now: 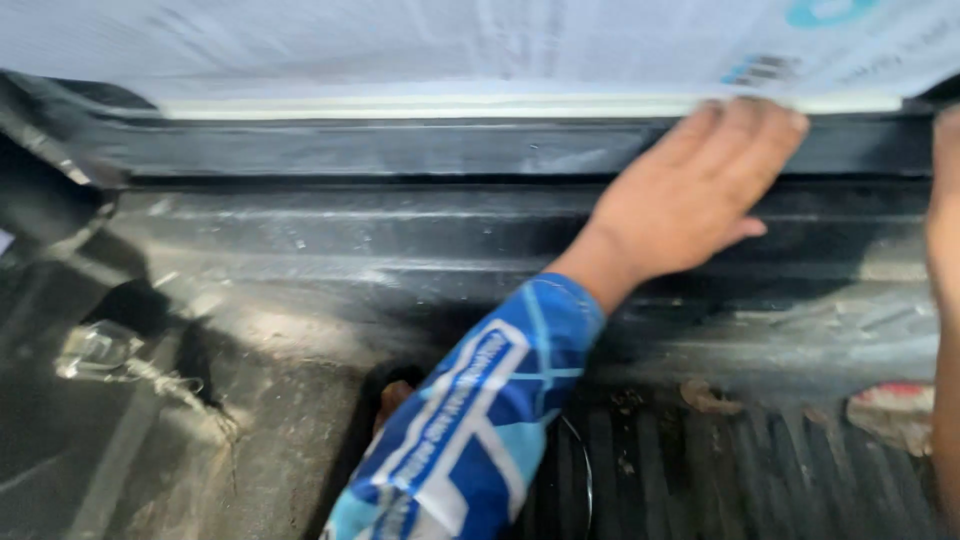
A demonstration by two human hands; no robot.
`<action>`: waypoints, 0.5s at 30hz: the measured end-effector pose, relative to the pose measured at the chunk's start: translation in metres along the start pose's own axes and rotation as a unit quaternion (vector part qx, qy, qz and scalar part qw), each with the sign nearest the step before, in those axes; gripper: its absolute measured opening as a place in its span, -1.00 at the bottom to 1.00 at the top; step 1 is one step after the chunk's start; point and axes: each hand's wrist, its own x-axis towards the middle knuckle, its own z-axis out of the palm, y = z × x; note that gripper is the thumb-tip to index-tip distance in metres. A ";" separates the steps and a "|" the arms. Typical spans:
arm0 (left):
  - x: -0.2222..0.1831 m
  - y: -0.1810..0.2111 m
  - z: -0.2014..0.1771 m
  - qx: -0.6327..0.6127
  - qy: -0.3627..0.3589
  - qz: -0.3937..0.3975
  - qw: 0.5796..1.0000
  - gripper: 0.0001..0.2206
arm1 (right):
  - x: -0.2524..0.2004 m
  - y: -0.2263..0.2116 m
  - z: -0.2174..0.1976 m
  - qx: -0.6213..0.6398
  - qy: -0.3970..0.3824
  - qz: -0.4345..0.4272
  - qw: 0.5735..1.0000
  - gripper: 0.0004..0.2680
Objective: Masking the rear window of a pickup truck using newspaper and masking tape.
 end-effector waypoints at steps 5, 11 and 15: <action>-0.023 -0.039 -0.039 0.025 0.005 0.077 0.997 -0.29 | -0.055 -0.307 0.090 -0.168 -0.055 -0.362 0.915 -0.82; -0.146 -0.166 -0.107 -0.345 0.027 -0.189 0.919 -0.57 | -0.007 -0.390 0.109 -0.247 -0.064 -0.369 0.894 -0.64; -0.131 -0.197 -0.169 0.075 0.028 -0.243 0.967 -0.60 | 0.015 -0.412 0.108 -0.177 -0.033 -0.359 0.916 -0.57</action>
